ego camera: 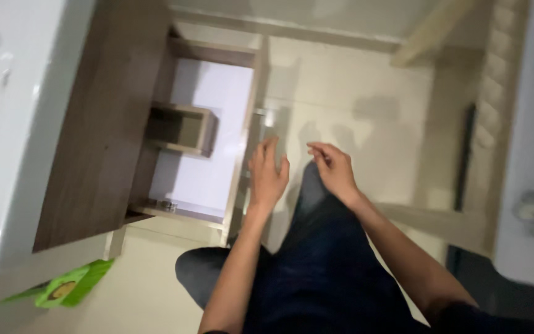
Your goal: The person cleans the interior of a bathroom vanity cabinet with a spray bottle and cloth. They then install metal drawer slides and place a metal hook rack and a plastic pipe fitting inside the cabinet.
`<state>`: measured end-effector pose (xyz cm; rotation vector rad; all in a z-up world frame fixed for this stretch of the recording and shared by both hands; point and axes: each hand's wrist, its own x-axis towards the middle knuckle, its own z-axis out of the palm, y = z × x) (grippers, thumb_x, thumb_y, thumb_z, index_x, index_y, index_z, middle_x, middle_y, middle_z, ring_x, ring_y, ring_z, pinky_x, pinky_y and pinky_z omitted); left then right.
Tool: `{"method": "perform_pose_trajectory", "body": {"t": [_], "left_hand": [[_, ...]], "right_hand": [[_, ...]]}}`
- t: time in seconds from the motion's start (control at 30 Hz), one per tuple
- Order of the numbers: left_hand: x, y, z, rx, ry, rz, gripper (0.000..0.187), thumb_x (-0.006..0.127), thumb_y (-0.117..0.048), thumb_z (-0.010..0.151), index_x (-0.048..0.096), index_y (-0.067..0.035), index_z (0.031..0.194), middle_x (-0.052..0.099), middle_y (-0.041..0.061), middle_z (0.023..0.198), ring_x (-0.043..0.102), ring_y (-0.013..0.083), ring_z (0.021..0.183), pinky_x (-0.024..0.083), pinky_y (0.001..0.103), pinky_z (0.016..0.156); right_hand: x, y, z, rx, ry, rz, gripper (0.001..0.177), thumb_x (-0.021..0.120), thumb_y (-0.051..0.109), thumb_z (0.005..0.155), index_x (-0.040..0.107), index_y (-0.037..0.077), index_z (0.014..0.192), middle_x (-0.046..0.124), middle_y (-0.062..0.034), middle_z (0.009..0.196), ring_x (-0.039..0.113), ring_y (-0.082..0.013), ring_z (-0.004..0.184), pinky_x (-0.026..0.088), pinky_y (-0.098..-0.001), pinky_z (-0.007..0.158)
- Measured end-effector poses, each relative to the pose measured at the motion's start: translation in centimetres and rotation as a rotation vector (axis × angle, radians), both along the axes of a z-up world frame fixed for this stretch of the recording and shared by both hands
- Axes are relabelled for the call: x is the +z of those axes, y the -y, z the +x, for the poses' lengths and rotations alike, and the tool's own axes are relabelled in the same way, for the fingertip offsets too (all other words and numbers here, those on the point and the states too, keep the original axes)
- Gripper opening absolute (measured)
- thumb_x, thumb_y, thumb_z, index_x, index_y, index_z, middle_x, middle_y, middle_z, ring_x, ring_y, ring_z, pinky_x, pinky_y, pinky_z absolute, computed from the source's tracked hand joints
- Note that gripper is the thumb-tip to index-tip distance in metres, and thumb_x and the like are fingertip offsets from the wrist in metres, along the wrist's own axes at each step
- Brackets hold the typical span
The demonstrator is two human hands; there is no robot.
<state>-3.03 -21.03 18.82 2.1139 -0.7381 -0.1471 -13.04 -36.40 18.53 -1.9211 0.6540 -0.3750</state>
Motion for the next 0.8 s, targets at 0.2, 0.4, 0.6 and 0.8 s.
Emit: {"method": "perform_pose_trajectory", "body": {"t": [0.2,0.4,0.6,0.8], "left_hand": [[7.2,5.3,-2.0,-0.186,-0.071,0.016,0.045,0.064,-0.013,0.096,0.056,-0.004,0.139,0.058,0.018,0.132,0.056,0.0394,0.124,0.041,0.051,0.105],[14.9,9.3,-4.7,-0.301,-0.113,0.053,0.041,0.064,-0.013,0.095,0.059,-0.004,0.134,0.059,0.017,0.129,0.059,0.0384,0.116,0.046,0.05,0.101],[20.7,14.0,-7.8,-0.354,-0.234,0.09,0.037,0.064,-0.013,0.095,0.061,-0.004,0.131,0.062,0.018,0.127,0.062,0.0402,0.112,0.05,0.048,0.097],[22.2,16.7,-9.3,-0.357,-0.278,0.094,0.038,0.065,-0.012,0.093,0.061,-0.002,0.13,0.062,0.022,0.126,0.061,0.0446,0.114,0.051,0.05,0.096]], "right_hand": [[8.4,5.0,-4.4,-0.174,-0.089,0.03,0.023,0.063,0.007,0.101,0.072,0.007,0.122,0.075,-0.0102,0.107,0.071,-0.0157,0.084,0.058,-0.0285,0.073],[16.2,9.7,-8.7,-0.302,-0.15,-0.054,0.02,0.065,0.009,0.099,0.073,0.005,0.117,0.073,-0.0117,0.103,0.07,-0.0165,0.079,0.055,-0.0292,0.065],[21.8,18.7,-13.7,-0.377,-0.298,-0.321,0.025,0.067,0.007,0.095,0.071,0.005,0.119,0.07,-0.016,0.107,0.069,-0.0255,0.078,0.055,-0.0372,0.072],[21.0,29.3,-17.2,-0.389,-0.444,-0.529,0.037,0.066,0.005,0.092,0.064,0.001,0.129,0.069,-0.0224,0.102,0.067,-0.0404,0.094,0.052,-0.0501,0.084]]}}
